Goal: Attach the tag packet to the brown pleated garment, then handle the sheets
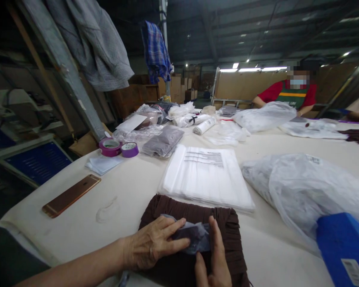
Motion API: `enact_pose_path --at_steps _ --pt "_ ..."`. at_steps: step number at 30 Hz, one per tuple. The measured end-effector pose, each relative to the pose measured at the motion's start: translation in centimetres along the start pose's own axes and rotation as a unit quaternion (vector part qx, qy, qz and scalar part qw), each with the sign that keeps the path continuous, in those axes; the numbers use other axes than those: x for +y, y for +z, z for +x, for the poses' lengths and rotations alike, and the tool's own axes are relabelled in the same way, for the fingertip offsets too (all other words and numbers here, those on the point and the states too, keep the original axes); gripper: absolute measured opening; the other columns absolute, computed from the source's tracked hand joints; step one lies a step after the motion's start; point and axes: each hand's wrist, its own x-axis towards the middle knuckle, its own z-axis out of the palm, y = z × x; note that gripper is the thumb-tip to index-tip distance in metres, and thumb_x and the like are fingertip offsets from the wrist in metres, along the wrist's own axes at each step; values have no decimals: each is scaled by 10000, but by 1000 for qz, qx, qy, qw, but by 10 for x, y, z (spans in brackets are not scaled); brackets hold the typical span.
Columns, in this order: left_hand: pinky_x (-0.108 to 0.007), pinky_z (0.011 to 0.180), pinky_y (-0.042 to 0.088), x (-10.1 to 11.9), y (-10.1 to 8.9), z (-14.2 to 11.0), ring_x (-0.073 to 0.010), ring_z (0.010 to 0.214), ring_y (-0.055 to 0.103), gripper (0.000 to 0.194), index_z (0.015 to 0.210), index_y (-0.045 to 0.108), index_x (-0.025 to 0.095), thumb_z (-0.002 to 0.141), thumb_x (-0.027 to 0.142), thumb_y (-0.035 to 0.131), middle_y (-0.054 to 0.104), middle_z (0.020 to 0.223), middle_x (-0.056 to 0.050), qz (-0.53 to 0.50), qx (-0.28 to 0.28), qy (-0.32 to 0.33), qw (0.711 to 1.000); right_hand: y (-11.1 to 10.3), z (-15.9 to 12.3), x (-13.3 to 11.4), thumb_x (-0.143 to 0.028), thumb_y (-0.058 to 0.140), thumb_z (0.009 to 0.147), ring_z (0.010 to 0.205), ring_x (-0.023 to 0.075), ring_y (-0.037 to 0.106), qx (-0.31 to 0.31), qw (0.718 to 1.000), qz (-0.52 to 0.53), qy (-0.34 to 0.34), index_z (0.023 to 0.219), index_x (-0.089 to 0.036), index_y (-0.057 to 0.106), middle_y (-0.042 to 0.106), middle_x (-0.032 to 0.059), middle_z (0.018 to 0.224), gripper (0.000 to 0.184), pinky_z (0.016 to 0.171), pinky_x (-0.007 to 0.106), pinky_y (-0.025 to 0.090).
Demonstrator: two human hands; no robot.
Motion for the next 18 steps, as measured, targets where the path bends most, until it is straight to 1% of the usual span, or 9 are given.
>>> enact_pose_path --at_steps 2,4,6,9,10,12,15,16,18 --pt "-383 836 463 -4 -3 4 -247 1006 544 423 1309 335 209 891 153 361 508 1283 -170 -26 -9 13 1000 -11 5 3 -180 413 889 1226 262 473 18 1000 11 -2 1416 -218 253 455 110 1378 552 959 406 482" --pt "-346 830 460 -6 -7 10 -226 987 547 421 1312 301 148 893 125 332 551 1235 -152 -63 -17 18 998 -21 18 7 -158 454 863 1166 246 534 17 999 -5 -44 1368 -251 354 525 69 1312 524 943 371 500" --pt "-338 798 462 -9 -6 16 -227 941 556 459 1321 270 89 871 115 359 588 1179 -148 -81 -18 17 996 -27 39 11 -161 476 850 1115 227 569 12 997 -25 -73 1296 -256 449 576 49 1243 457 920 347 515" --pt "-345 740 464 -11 0 20 -234 886 568 499 1307 297 74 836 144 446 609 1133 -149 -72 14 14 997 -25 84 24 -210 456 865 1026 201 609 -9 996 -48 -75 1127 -227 574 639 58 1112 288 879 341 530" --pt "-348 732 466 -12 1 21 -233 878 570 480 1292 327 86 839 167 463 612 1124 -144 -67 28 5 997 -22 100 29 -224 435 873 995 193 619 -35 995 -57 -73 1077 -217 595 651 64 1074 259 861 339 533" --pt "-358 727 476 -14 0 22 -237 874 572 411 1251 395 112 871 253 464 617 1106 -132 -62 49 -13 997 -13 131 42 -226 396 880 949 182 627 -117 988 -74 -68 1002 -203 616 660 73 1023 253 838 338 529" --pt "-372 761 489 -24 -8 26 -242 885 561 369 1196 469 127 918 357 389 623 1058 -118 -92 94 -39 991 6 165 59 -189 464 834 904 174 623 -244 963 -100 -64 934 -203 633 657 59 976 198 809 320 512" --pt "-371 791 489 -31 -11 29 -239 902 555 357 1185 478 117 925 337 374 619 1051 -121 -107 119 -53 986 12 173 63 -175 501 806 875 172 623 -269 955 -105 -69 902 -206 639 656 50 946 170 785 309 509" --pt "-354 851 479 -50 -12 36 -219 932 545 293 1156 497 99 922 226 374 614 1032 -121 -133 167 -104 972 22 182 70 -156 549 762 799 164 618 -305 943 -114 -72 836 -206 640 645 36 879 128 727 286 502"
